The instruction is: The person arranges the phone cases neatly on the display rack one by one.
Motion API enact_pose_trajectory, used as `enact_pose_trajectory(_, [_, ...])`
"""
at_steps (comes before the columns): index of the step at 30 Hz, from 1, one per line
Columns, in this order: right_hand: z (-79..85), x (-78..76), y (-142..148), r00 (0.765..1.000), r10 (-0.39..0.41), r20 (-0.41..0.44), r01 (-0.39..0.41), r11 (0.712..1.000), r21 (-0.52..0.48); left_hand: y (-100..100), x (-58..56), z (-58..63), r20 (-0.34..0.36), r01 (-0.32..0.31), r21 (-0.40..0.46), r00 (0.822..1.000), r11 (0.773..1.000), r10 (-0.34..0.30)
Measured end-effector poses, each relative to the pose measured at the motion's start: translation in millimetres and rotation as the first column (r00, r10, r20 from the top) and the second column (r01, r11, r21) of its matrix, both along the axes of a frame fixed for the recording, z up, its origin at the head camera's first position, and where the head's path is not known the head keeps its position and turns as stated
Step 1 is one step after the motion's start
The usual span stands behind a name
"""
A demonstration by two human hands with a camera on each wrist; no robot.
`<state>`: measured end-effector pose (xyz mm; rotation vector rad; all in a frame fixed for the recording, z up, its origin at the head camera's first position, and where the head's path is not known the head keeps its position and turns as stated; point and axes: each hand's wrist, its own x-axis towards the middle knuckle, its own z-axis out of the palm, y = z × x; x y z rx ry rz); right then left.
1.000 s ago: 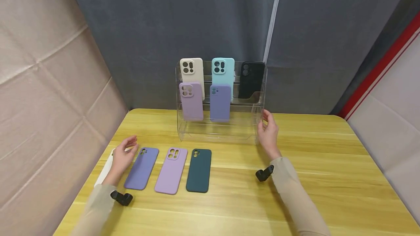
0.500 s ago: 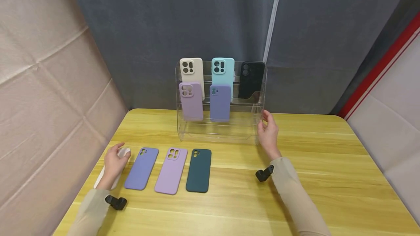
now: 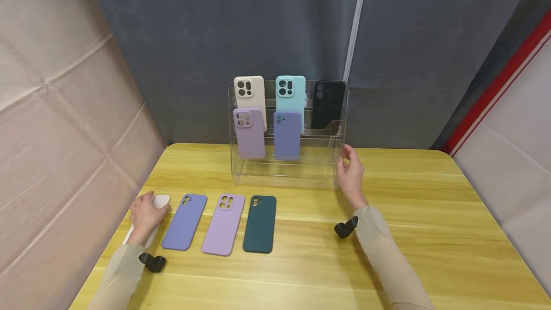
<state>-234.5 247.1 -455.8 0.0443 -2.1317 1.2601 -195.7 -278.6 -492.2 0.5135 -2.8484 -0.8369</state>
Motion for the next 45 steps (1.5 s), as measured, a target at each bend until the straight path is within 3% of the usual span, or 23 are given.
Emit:
enact_pose_trajectory(5, [-0.3, -0.9, 1, 1.000, -0.002, 0.003, 0.002, 1.000, -0.005, 2, 0.3, 1.9, 0.009, -0.004, 0.005, 1.000, 1.000, 0.004])
enact_pose_trajectory(13, [1.4, -0.1, 1, 1.000, 0.004, 0.024, -0.004, 1.000, -0.001, 2, 0.2, 4.0, -0.056, -0.016, 0.011, 0.998, 1.000, 0.016])
enact_pose_trajectory(20, [0.8, 0.1, 1, 1.000, -0.003, 0.023, 0.003, 1.000, -0.009, 3, -1.9, 7.3, -0.043, -0.001, 0.025, 0.999, 1.000, 0.002])
enact_pose_trajectory(26, [-0.6, -0.6, 1, 1.000, 0.000, 0.005, 0.000, 1.000, 0.001, 8, -4.9, 13.8, -0.091, 0.024, 0.031, 0.996, 0.999, -0.021])
enact_pose_trajectory(36, [-1.0, 0.2, 1, 1.000, 0.003, 0.011, -0.003, 1.000, 0.021, 30, -12.8, 31.5, -0.213, 0.100, 0.104, 0.974, 0.990, -0.076])
enact_pose_trajectory(45, [1.6, 1.7, 0, 1.000, 0.002, 0.025, -0.002, 1.000, 0.012, 57, -25.7, 57.0, -0.297, 0.170, 0.132, 0.947, 0.976, -0.125])
